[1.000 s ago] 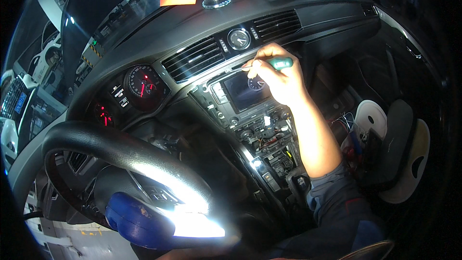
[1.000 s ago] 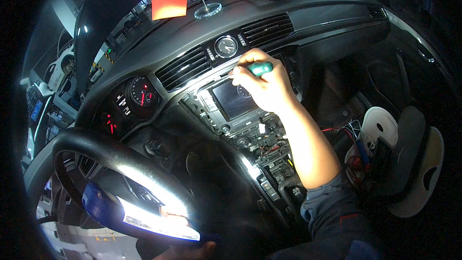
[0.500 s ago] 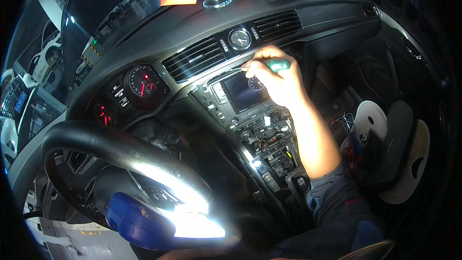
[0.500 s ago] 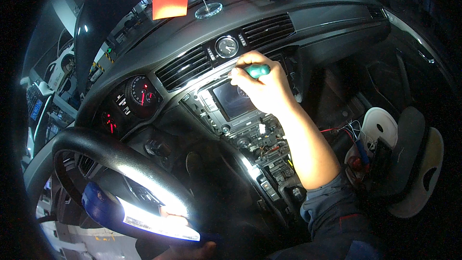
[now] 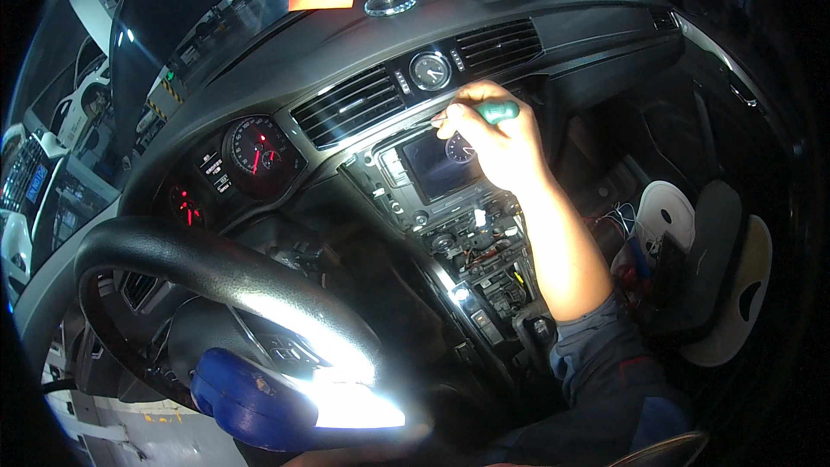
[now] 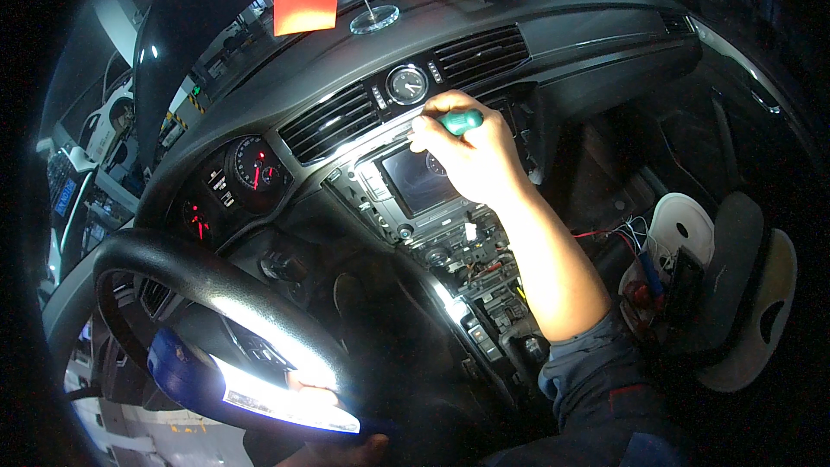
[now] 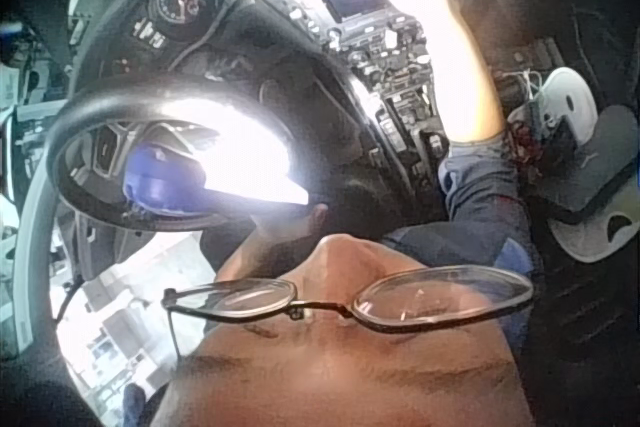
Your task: The person works inside a car, using a flashlight to illuminate the dashboard area. They remove a panel, connect wires, and use a screwdriver to adjust components within the dashboard.
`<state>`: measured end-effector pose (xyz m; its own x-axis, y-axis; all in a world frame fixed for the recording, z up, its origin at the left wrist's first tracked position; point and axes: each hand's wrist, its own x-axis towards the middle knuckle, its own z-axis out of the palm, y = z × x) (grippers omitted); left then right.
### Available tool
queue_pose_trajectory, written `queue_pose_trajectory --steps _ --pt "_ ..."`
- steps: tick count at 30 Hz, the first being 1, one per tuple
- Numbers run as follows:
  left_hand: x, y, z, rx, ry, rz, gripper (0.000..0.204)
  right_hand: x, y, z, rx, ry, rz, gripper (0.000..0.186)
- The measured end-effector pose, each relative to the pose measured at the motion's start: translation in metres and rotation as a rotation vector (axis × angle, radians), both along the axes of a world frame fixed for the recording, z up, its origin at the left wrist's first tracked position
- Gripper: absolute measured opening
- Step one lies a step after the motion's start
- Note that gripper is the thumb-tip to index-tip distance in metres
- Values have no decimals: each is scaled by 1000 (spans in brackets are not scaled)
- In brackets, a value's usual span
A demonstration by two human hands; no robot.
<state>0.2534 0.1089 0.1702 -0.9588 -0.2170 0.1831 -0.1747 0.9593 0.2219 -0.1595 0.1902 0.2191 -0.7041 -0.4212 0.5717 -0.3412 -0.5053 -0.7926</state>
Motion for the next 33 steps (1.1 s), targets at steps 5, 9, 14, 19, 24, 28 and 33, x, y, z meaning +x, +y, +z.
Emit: queue_pose_trajectory --steps 5,9,14,19,24,28,33 --pt "8 3 -11 -119 62 1 59 -1 0 5 50 42 -48 15" --pt "17 3 -30 -507 271 -255 51 0 0 5 57 55 -86 16" --pt "16 -3 -48 -644 381 -428 47 5 -3 0 28 33 -103 18" --pt "12 -3 -40 -485 304 -366 47 4 -5 -2 38 57 -129 19" --pt "8 -4 -30 -348 255 -326 47 -2 -6 -5 33 127 -153 18" --pt "5 -4 -26 -301 239 -311 47 -5 -4 -7 42 157 -146 17" --pt "3 -5 -22 -269 227 -304 47 -9 -4 -10 -33 168 -103 12"
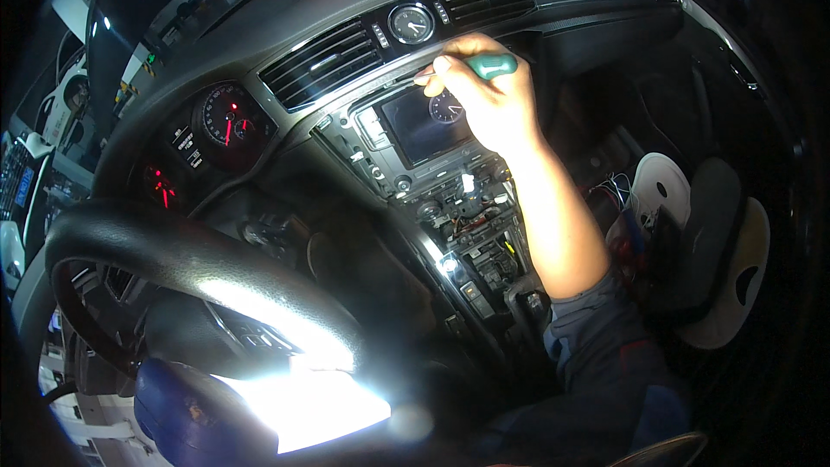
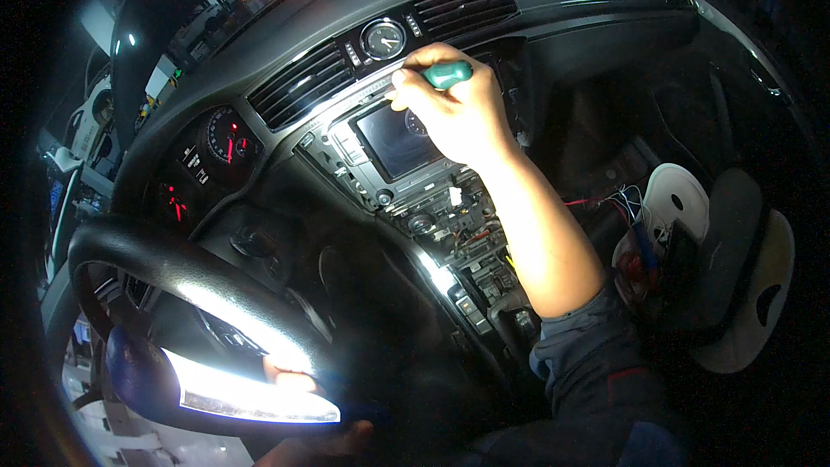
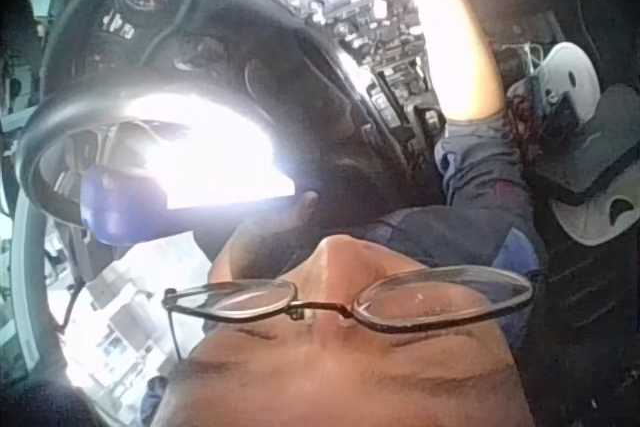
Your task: The person works inside a car, using a flashlight to illuminate the dashboard area. They remove a panel, connect wires, and use a screwdriver to adjust components within the dashboard.
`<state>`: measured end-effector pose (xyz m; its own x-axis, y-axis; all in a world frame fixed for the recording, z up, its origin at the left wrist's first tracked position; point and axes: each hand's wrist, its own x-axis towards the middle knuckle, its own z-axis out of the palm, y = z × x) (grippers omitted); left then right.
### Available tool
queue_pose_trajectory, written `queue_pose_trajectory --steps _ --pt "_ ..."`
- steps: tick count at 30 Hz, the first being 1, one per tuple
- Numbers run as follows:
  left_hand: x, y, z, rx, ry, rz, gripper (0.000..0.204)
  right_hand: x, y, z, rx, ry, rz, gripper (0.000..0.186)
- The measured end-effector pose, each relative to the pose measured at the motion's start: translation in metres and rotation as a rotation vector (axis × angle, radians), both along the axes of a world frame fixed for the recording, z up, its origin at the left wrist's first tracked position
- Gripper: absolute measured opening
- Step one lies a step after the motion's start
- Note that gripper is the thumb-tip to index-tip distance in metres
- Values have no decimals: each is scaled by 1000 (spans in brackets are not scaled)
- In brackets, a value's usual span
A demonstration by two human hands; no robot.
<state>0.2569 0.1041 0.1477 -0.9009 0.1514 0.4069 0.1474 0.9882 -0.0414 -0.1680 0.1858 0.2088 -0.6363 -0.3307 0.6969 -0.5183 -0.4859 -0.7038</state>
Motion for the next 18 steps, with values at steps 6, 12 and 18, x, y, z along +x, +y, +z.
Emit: queue_pose_trajectory --steps 6,12,18 --pt "-1 -1 2 21 -14 5 46 -4 0 -3 -59 64 43 10" --pt "-3 -1 3 29 -19 10 46 -4 5 1 -41 40 61 9" --pt "-5 -1 2 30 -13 9 46 -7 10 14 69 34 79 9"
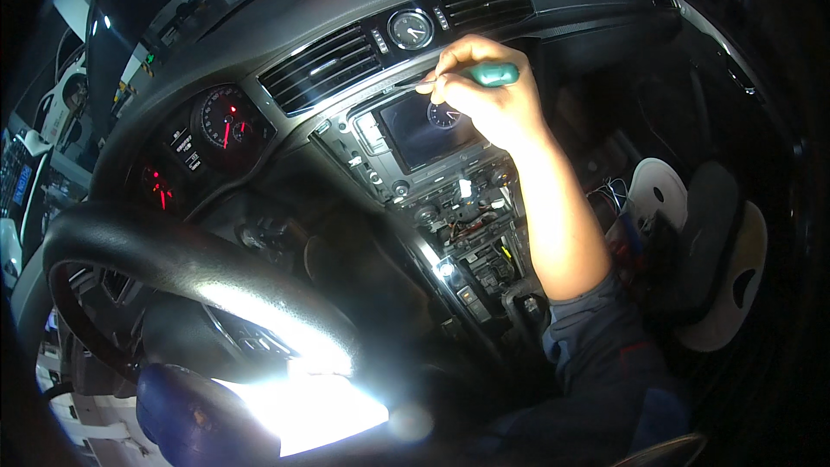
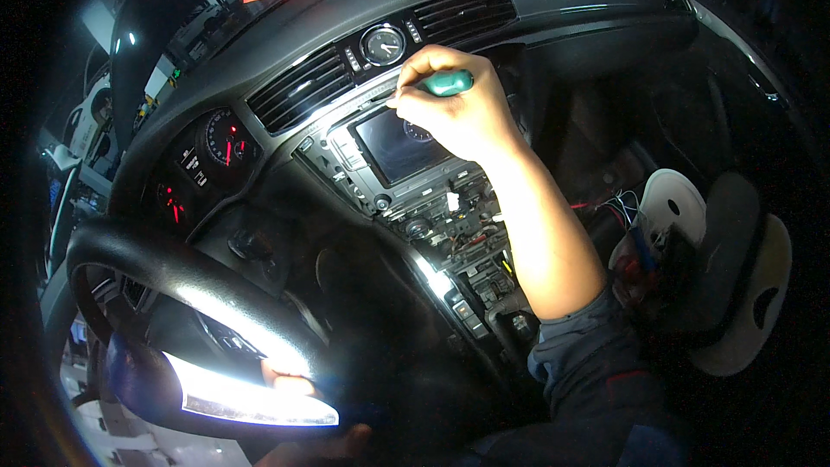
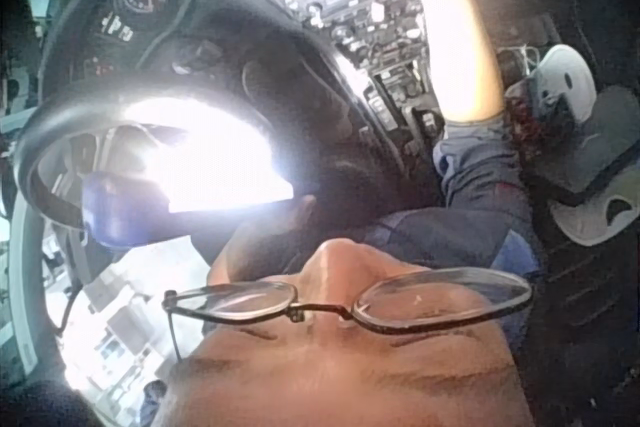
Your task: The person works inside a car, using a flashlight to illuminate the dashboard area. They remove a panel, connect wires, and use a screwdriver to adjust components within the dashboard.
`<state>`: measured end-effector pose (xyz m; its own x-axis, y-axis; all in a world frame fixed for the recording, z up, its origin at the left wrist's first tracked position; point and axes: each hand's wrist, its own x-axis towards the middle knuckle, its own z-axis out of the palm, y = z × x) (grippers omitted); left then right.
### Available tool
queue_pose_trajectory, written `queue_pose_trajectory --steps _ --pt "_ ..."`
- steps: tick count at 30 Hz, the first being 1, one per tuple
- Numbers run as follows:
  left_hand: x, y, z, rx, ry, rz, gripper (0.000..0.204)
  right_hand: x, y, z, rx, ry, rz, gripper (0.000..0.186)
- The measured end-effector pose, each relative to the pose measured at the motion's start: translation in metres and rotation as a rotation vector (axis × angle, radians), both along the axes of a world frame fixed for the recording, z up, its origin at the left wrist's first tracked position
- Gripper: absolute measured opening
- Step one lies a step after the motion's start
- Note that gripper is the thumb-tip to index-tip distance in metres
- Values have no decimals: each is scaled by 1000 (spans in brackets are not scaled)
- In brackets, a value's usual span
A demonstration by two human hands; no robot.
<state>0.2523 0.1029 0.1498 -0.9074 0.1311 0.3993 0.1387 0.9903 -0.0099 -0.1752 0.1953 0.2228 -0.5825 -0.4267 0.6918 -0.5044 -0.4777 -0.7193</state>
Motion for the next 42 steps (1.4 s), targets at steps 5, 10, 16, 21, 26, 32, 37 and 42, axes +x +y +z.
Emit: queue_pose_trajectory --steps 5,10,16,21,26,32,37,42 --pt "0 0 1 -4 3 3 46 0 7 13 107 -45 55 11" --pt "0 1 0 -5 4 3 46 -2 13 21 197 -27 68 13" --pt "-1 0 -1 -10 4 3 46 -6 16 18 193 24 118 14" --pt "-1 -1 -1 -14 3 -1 47 -10 16 15 145 53 168 13" --pt "-1 -1 -1 -17 6 -1 47 -11 16 13 115 6 174 12" --pt "-1 -1 -2 -26 7 -7 47 -14 18 16 111 25 201 13" --pt "-1 -1 -2 -31 10 -9 47 -19 23 24 227 76 179 15" --pt "-1 -2 -2 -39 16 -14 47 -21 27 35 317 87 232 20"
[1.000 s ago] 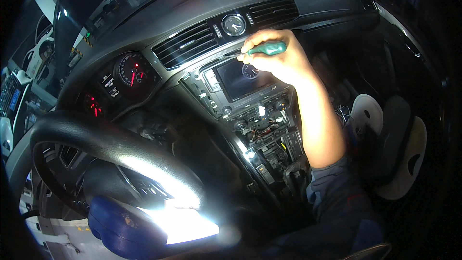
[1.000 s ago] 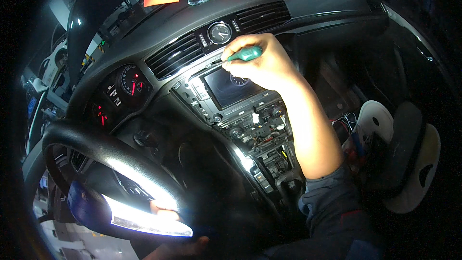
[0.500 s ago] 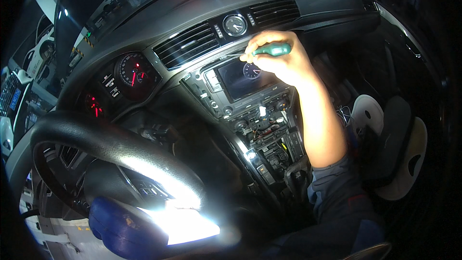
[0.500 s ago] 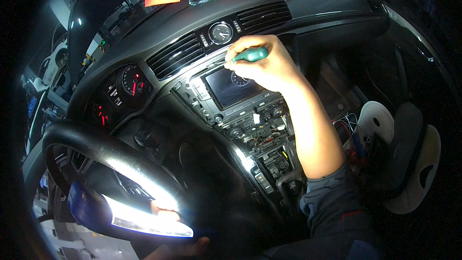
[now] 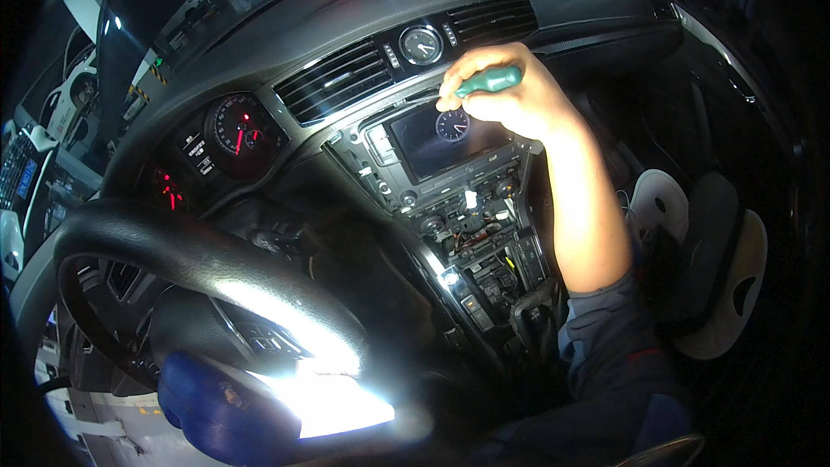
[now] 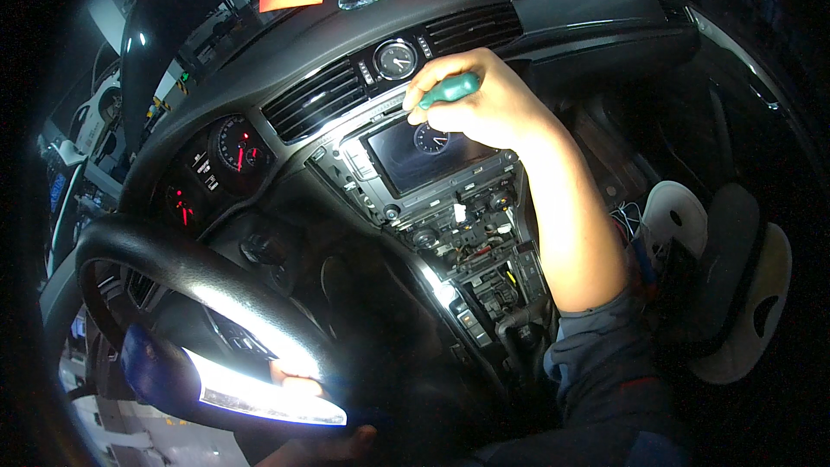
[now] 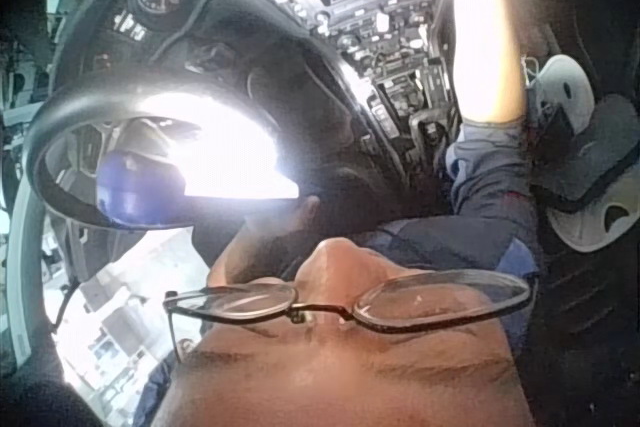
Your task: The person works inside a car, using a flashlight to illuminate the dashboard area. They remove a panel, connect wires, and use a screwdriver to adjust components within the dashboard.
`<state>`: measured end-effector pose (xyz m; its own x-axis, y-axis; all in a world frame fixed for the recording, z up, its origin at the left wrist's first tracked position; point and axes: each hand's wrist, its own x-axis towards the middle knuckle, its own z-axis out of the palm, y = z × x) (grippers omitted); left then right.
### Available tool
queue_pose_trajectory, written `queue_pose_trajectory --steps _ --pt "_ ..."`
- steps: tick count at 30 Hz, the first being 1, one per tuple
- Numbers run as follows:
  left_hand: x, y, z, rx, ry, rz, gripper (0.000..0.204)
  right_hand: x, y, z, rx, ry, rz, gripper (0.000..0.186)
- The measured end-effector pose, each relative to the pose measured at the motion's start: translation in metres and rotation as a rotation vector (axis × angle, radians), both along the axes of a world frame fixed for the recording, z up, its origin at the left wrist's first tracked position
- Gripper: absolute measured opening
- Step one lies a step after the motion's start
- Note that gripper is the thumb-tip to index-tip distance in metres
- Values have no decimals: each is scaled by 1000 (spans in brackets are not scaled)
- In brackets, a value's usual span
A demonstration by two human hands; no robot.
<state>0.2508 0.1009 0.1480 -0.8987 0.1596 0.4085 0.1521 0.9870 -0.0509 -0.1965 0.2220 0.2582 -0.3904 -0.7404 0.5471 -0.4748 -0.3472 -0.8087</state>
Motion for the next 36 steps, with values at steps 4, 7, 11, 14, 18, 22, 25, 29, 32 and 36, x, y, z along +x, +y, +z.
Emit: queue_pose_trajectory --steps 4,7,11,14,18,22,25,29,32,36 --pt "0 0 0 -6 2 -1 48 2 0 5 28 26 -4 22" --pt "-1 0 0 -15 5 -5 48 1 -1 8 45 51 -15 22" --pt "-1 -1 0 -22 9 -10 48 -1 -2 12 67 68 -4 22" --pt "-1 -1 -1 -28 11 -12 48 0 -3 13 78 59 -15 21" --pt "-1 -1 -1 -35 14 -13 49 3 -2 10 71 60 -69 22" --pt "0 -2 -1 -45 17 -16 49 2 -4 8 55 68 -88 23" --pt "0 -1 -2 -54 19 -21 49 1 -5 6 40 60 -92 23" --pt "0 -1 -2 -65 23 -25 49 1 -7 4 36 -8 -74 23" --pt "0 -1 -2 -75 28 -25 50 1 -7 2 41 -20 -82 22" --pt "1 -1 -3 -83 32 -31 50 0 -6 0 0 -76 -36 22"
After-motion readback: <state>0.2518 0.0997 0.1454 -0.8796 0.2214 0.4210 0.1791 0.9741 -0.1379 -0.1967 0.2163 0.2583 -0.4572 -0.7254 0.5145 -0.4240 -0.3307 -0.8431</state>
